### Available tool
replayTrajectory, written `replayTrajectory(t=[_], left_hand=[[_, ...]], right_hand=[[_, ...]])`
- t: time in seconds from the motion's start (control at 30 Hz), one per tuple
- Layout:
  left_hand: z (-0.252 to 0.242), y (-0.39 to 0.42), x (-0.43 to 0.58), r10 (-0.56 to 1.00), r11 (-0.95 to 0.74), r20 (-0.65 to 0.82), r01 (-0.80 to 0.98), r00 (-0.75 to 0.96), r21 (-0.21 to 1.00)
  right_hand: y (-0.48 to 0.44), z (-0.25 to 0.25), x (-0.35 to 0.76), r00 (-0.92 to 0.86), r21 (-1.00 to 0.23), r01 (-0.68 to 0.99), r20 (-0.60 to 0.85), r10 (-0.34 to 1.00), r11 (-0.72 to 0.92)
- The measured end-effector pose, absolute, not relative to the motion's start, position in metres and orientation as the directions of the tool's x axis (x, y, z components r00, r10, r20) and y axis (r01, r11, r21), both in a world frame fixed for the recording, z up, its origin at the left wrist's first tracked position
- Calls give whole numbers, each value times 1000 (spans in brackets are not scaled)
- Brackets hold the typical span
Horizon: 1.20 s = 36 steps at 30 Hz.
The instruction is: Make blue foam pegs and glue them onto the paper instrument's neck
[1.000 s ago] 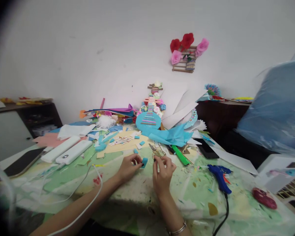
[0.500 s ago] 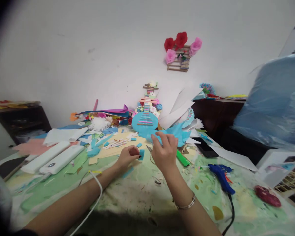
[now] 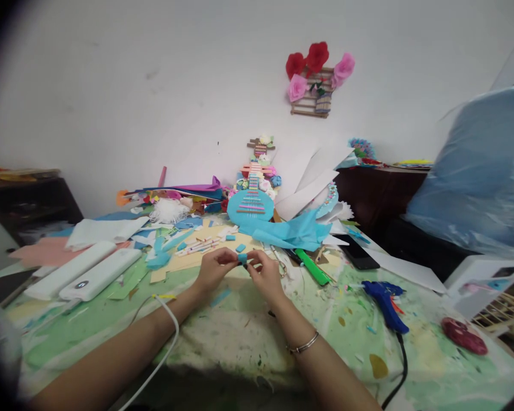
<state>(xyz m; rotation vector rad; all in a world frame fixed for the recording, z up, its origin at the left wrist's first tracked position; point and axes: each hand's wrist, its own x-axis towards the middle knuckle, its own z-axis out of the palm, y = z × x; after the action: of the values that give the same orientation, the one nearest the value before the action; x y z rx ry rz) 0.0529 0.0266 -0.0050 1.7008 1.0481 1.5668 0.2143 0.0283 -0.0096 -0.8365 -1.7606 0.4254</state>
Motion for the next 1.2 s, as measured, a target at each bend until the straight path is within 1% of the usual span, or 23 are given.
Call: replayTrajectory(t=[0.1, 0.17, 0.27, 0.33, 0.4, 0.53, 0.73, 0.8, 0.93, 1.0, 1.2], left_hand=[[-1, 21, 53, 824, -560, 566, 180, 17, 809], [2, 18, 52, 778, -620, 626, 221, 52, 753], [5, 14, 51, 643, -744, 759, 314, 96, 590], [8, 11, 50, 558, -794, 822, 362, 113, 489], [11, 8, 50, 523, -810, 844, 378, 116, 449], [14, 4, 50, 521, -810, 846, 377, 111, 450], [8, 7, 48, 429, -836, 875, 466, 226, 289], [7, 7, 48, 431, -833, 868, 480, 249, 276], [4, 8, 48, 495, -813, 829, 476, 260, 336], [3, 8, 48, 505, -809, 821, 475, 265, 345], [4, 8, 47, 475, -819, 825, 496, 306, 288]], right_hand=[[26, -6, 213, -152, -660, 281, 686, 712, 696], [24, -3, 214, -141, -653, 277, 698, 702, 705], [22, -1, 217, -128, -616, 307, 728, 673, 725], [21, 0, 219, -128, -580, 341, 752, 647, 740], [21, 1, 220, -137, -542, 371, 771, 622, 754], [20, 3, 221, -171, -486, 405, 792, 586, 774], [18, 5, 221, -209, -447, 434, 795, 569, 783], [19, 5, 221, -214, -438, 441, 797, 565, 784], [20, 4, 221, -228, -418, 446, 803, 551, 792], [21, 3, 221, -236, -408, 445, 805, 544, 797], [20, 4, 221, -250, -397, 443, 806, 536, 804]])
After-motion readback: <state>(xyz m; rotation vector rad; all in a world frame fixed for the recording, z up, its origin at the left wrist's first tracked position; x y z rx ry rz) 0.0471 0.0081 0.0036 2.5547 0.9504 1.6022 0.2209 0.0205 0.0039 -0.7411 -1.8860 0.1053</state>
